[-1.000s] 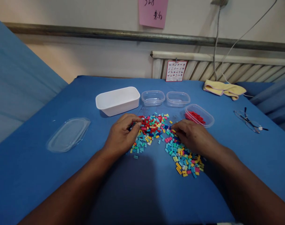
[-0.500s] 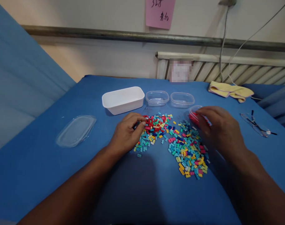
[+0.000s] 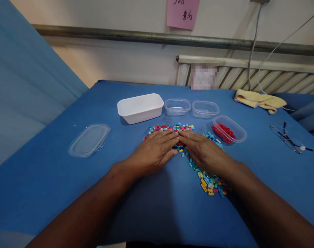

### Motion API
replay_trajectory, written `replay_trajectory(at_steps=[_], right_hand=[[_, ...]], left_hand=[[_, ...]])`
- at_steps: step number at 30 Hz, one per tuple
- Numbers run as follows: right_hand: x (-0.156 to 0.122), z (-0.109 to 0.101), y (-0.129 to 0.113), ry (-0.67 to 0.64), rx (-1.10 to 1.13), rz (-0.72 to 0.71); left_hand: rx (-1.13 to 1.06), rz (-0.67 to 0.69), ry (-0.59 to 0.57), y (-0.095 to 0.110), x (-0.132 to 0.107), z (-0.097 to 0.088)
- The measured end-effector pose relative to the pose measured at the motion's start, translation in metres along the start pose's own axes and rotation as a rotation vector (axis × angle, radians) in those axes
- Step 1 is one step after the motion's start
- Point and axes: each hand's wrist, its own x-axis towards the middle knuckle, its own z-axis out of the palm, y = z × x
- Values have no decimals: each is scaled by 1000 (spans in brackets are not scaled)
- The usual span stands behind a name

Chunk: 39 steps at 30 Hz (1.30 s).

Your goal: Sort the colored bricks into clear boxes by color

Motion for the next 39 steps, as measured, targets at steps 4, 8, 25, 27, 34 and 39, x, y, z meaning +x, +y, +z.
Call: replay_trajectory(at_steps=[4, 8, 25, 27, 34, 39], right_hand=[[-13, -6, 4, 62, -18, 31], [-16, -8, 4, 97, -85, 23], [-22, -21, -1, -26, -48, -22], [-23, -25, -1, -51, -49, -12], [-22, -22, -1, 17, -70, -50], [-24, -23, 0, -64, -98, -77]], left_hand=[[80, 31, 36, -5, -1, -4], [137, 65, 38, -5, -1, -2], [265, 15, -263, 7, -2, 4], [277, -5, -275, 9, -5, 2], [319, -87, -244, 8, -8, 2], [329, -83, -263, 9, -7, 2]])
